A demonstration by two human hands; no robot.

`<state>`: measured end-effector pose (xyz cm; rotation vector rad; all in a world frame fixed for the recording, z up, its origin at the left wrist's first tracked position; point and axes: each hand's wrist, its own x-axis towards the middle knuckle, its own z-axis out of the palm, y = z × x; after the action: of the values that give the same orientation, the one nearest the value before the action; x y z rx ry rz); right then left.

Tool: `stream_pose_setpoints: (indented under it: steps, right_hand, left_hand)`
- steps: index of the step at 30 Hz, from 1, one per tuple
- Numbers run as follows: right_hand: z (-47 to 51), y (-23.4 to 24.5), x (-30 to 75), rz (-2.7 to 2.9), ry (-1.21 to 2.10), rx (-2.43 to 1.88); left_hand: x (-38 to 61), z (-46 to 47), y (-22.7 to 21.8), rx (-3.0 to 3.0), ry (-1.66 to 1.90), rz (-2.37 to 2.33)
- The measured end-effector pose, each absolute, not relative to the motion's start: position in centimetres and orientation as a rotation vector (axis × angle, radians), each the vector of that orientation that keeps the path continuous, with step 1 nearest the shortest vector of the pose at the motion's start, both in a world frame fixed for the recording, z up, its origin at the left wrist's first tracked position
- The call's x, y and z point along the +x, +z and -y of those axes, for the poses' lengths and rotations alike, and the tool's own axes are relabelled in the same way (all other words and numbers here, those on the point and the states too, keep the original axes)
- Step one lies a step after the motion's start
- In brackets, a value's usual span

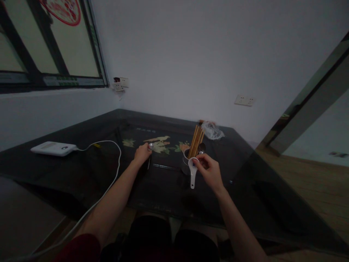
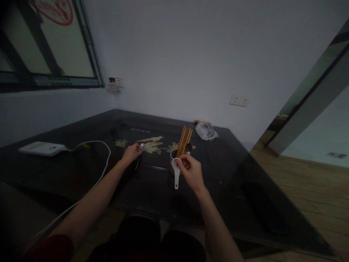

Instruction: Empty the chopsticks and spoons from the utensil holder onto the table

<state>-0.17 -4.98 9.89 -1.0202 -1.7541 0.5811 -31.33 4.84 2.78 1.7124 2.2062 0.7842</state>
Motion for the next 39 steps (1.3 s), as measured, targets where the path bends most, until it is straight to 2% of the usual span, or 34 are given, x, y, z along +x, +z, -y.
stream_pose_setpoints:
  steps: [5,8,13,16,23,39]
  right_hand:
    - [5.4,13.0,-4.6,1.981,0.501,-0.872]
    - [4.2,13.4,-8.4,2.010,0.566,-0.826]
    - [-0.5,10.2,-13.2,1.800,1.038,-0.841]
    - [-3.4,7.6,-14.7,1.601,1.182,-0.928]
    - [-6.9,4.3,-16.5,1.605,1.005,-1.274]
    - [-8.0,4.1,-17.7,1.922,0.667,-1.816]
  left_hand:
    - [-31.3,-4.6,3.1,1.753,0.691,-2.289]
    - [-31.3,-4.4,3.5,1.762,0.651,-2.294]
    - [-31.4,-4.4,3.8,1.748,0.615,-2.272]
    - [-31.5,-4.7,3.4,1.732,0.603,-2.287]
    - [-31.8,-5.3,2.6,1.757,0.595,-2.289]
    - [-31.7,-5.2,2.9,1.783,0.558,-2.280]
